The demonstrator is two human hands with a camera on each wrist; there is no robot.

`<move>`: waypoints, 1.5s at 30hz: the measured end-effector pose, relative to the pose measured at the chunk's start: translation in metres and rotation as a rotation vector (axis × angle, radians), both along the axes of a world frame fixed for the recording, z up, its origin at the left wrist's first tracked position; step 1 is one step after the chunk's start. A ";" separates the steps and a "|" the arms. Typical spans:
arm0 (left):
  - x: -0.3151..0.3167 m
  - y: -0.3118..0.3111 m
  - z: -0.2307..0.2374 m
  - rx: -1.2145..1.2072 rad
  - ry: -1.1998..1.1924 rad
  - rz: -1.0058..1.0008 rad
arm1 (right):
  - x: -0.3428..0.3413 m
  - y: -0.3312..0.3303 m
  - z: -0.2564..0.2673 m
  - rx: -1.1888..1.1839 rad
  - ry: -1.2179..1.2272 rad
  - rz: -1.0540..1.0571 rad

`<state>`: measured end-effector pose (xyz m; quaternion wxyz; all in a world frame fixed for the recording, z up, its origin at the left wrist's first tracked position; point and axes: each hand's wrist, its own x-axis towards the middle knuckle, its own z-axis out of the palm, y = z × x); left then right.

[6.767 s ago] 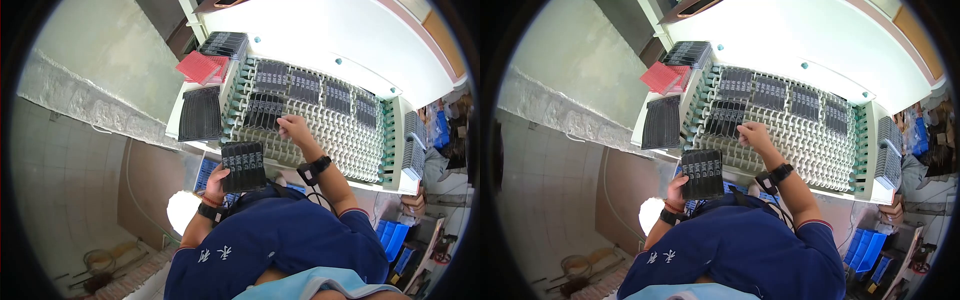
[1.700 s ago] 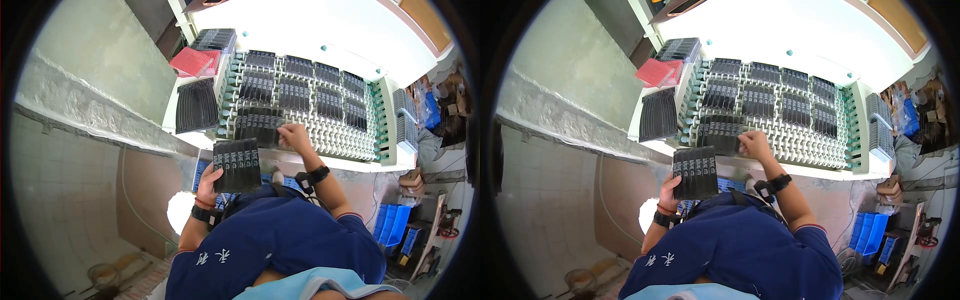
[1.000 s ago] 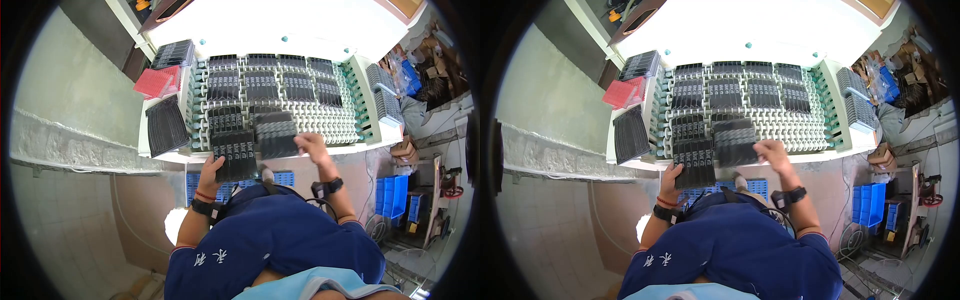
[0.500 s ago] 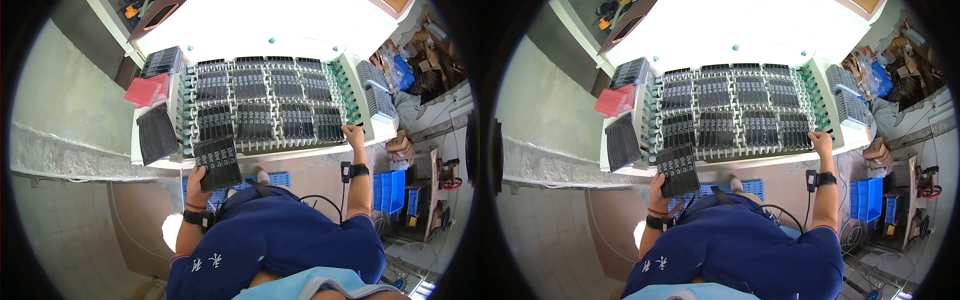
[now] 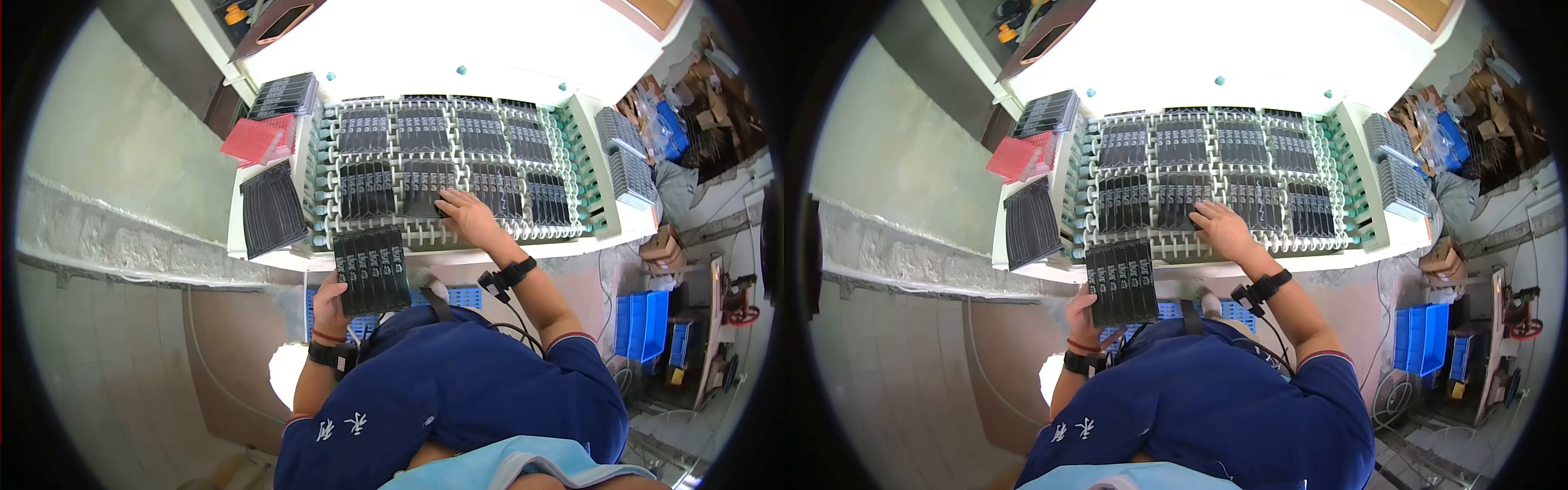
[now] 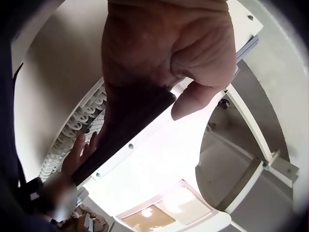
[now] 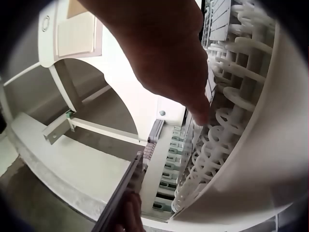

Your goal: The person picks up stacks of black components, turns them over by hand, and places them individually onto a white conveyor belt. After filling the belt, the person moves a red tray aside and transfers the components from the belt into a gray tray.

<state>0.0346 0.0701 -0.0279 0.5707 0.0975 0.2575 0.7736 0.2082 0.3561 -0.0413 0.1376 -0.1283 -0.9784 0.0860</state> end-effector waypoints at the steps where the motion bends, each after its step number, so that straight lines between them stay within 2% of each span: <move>1: 0.000 -0.005 -0.002 -0.016 -0.001 0.022 | 0.002 0.004 -0.003 -0.010 -0.008 -0.003; 7: -0.001 -0.016 -0.002 -0.083 0.010 0.058 | 0.000 0.002 0.001 -0.071 -0.022 -0.059; 8: 0.000 -0.016 0.002 -0.110 0.026 0.070 | -0.002 -0.003 0.002 -0.167 0.017 -0.065; 10: 0.002 -0.013 0.005 -0.145 0.050 0.088 | -0.007 -0.025 0.018 -0.363 0.089 -0.080; 13: -0.001 -0.001 -0.003 -0.166 0.082 0.106 | -0.012 -0.055 0.025 -0.869 0.095 -0.135; 16: -0.004 0.009 -0.010 -0.186 0.118 0.116 | -0.015 -0.075 0.015 -1.466 -0.010 -0.132; 19: -0.005 0.015 -0.011 -0.201 0.131 0.097 | -0.015 -0.082 0.011 -1.545 -0.004 -0.149; 26: -0.007 0.017 -0.017 -0.209 0.136 0.053 | -0.014 -0.084 0.011 -1.526 -0.060 -0.149; 29: -0.010 0.008 -0.020 -0.114 0.042 0.065 | -0.006 -0.076 0.009 -1.511 0.026 -0.176; 30: -0.011 0.004 -0.021 -0.070 -0.007 0.074 | 0.001 -0.069 0.009 -1.510 0.121 -0.198; 33: -0.011 -0.008 0.006 -0.068 -0.045 0.105 | 0.024 -0.040 0.005 -1.507 0.320 -0.430; 35: -0.015 -0.021 0.005 -0.051 -0.054 0.110 | 0.039 -0.024 -0.004 -1.472 0.387 -0.458; 38: -0.018 -0.033 0.003 -0.051 -0.025 0.120 | 0.030 -0.034 -0.003 -1.381 0.282 -0.427; 39: -0.018 -0.035 0.003 -0.054 -0.014 0.108 | 0.019 -0.043 -0.005 -1.415 0.267 -0.345; 43: -0.019 -0.035 0.003 -0.080 0.002 0.064 | -0.037 -0.078 0.000 -1.490 0.147 -0.248; 45: -0.017 -0.034 0.003 -0.106 0.012 0.071 | -0.054 -0.084 -0.006 -1.476 0.106 -0.344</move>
